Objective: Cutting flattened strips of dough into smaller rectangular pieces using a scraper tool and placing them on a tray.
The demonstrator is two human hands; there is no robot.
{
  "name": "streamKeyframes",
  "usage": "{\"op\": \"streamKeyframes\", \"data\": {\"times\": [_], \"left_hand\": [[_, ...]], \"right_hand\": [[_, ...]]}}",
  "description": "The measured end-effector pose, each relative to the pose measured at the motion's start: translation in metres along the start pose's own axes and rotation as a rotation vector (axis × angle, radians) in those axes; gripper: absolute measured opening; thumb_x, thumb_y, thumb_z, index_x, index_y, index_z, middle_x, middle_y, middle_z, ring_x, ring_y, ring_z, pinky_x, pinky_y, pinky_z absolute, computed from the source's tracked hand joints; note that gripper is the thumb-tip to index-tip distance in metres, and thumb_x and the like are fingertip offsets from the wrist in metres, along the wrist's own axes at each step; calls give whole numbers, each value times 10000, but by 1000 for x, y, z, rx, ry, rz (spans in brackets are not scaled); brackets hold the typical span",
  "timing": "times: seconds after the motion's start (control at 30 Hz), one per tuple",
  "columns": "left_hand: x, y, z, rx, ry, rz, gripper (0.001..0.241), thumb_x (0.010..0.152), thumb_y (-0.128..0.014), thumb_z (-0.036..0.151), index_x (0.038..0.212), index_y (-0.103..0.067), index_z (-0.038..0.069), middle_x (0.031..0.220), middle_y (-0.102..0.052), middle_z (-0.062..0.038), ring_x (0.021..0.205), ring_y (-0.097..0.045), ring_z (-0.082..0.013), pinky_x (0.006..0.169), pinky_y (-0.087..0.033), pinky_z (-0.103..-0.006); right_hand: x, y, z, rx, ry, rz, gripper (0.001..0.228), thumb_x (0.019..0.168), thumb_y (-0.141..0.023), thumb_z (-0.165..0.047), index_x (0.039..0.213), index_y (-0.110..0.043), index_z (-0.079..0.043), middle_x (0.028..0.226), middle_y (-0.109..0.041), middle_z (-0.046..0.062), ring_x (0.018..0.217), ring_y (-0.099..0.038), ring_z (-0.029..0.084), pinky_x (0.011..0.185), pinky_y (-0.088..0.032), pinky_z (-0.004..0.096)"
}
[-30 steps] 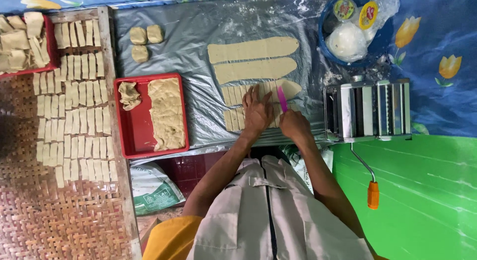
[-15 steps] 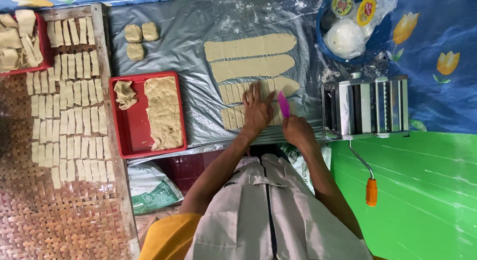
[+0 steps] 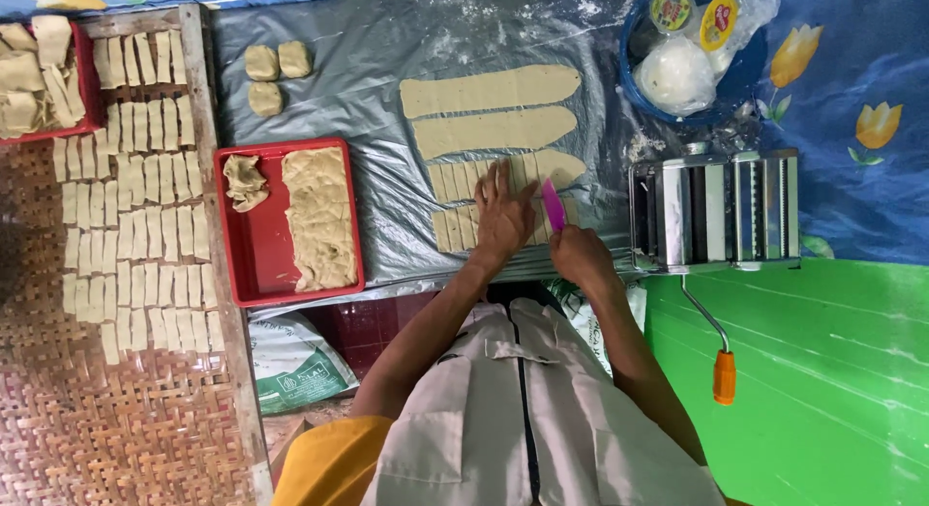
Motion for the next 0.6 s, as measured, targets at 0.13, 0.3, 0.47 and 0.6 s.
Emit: {"op": "streamKeyframes", "data": {"times": [0.13, 0.3, 0.47, 0.6], "left_hand": [[-1, 6, 3, -2, -3, 12, 394, 903, -605, 277, 1284, -701, 265, 1589, -328, -278, 1517, -226, -472, 1169, -213, -644], [1, 2, 1, 5, -4, 7, 389, 894, -609, 284, 1269, -710, 266, 1579, -341, -271, 1517, -227, -466, 1168, -216, -650], [1, -4, 0, 16, -6, 16, 394, 871, -619, 296, 1252, -714, 268, 1567, -356, -271, 1507, -243, -467, 1162, -227, -643], [0, -8, -1, 9, -1, 27, 399, 866, -611, 310, 1248, -718, 273, 1558, -379, -251, 1505, -255, -452, 1163, -227, -635]], "right_hand": [[21, -17, 26, -47, -17, 0, 572, 1060, -332, -328, 1011, -715, 93, 823, -715, 325, 756, -717, 485, 577, -559, 558], [22, -16, 18, 36, 11, -13, 570, 1083, -298, -282, 1062, -686, 135, 830, -697, 370, 749, -697, 506, 628, -563, 573], [42, -12, 12, -17, -21, 12, 569, 1044, -342, -340, 1024, -703, 99, 849, -719, 329, 797, -713, 487, 617, -559, 582], [49, -6, 6, -58, -29, 45, 594, 1015, -350, -415, 1032, -707, 59, 880, -729, 313, 862, -724, 512, 664, -566, 626]]}}
Point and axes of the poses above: each hand's wrist, its own x-axis towards the middle knuckle, its own y-axis out of the back of the hand, z = x × y, the point moved 6 cm from there along x, towards the middle knuckle
